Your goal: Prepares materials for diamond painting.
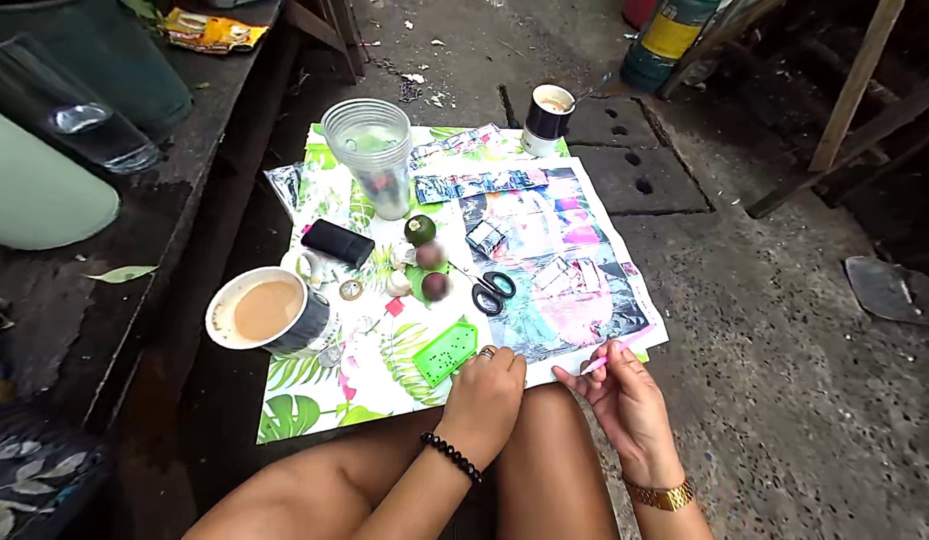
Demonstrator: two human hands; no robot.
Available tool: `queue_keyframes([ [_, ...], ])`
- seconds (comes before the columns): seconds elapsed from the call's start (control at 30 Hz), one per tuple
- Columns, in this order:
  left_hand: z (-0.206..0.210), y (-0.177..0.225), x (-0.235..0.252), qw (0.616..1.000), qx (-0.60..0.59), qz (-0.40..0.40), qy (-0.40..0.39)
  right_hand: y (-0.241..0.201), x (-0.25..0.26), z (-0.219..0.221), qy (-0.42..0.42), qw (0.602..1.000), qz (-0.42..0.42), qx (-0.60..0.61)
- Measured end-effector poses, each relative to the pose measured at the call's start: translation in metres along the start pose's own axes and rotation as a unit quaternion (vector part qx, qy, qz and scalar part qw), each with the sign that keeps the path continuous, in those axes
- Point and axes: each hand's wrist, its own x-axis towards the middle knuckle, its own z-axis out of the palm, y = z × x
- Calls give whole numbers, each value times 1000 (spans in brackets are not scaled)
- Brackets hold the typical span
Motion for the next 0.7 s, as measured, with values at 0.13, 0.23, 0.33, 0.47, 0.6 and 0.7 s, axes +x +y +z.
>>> queue_keyframes([
  [0.13,4,-2,2,1000,7,3,20,0,4,5,-1,1000,13,0],
  [0.23,5,-5,2,1000,6,11,27,3,9,10,-5,1000,23,10],
  [0.33,4,-7,1,1000,-2,14,22,4,14,14,-16,999,23,25],
  [0.47,6,-8,1,999,-14,3,36,5,19,18,-38,999,16,22],
  [0.6,8,-8,2,999,-9,-1,47,10,23,17,-63,998,-9,-17],
  [0.7,8,-7,4,998,-3,-10,54,16,26,12,-118,987,-65,-88],
])
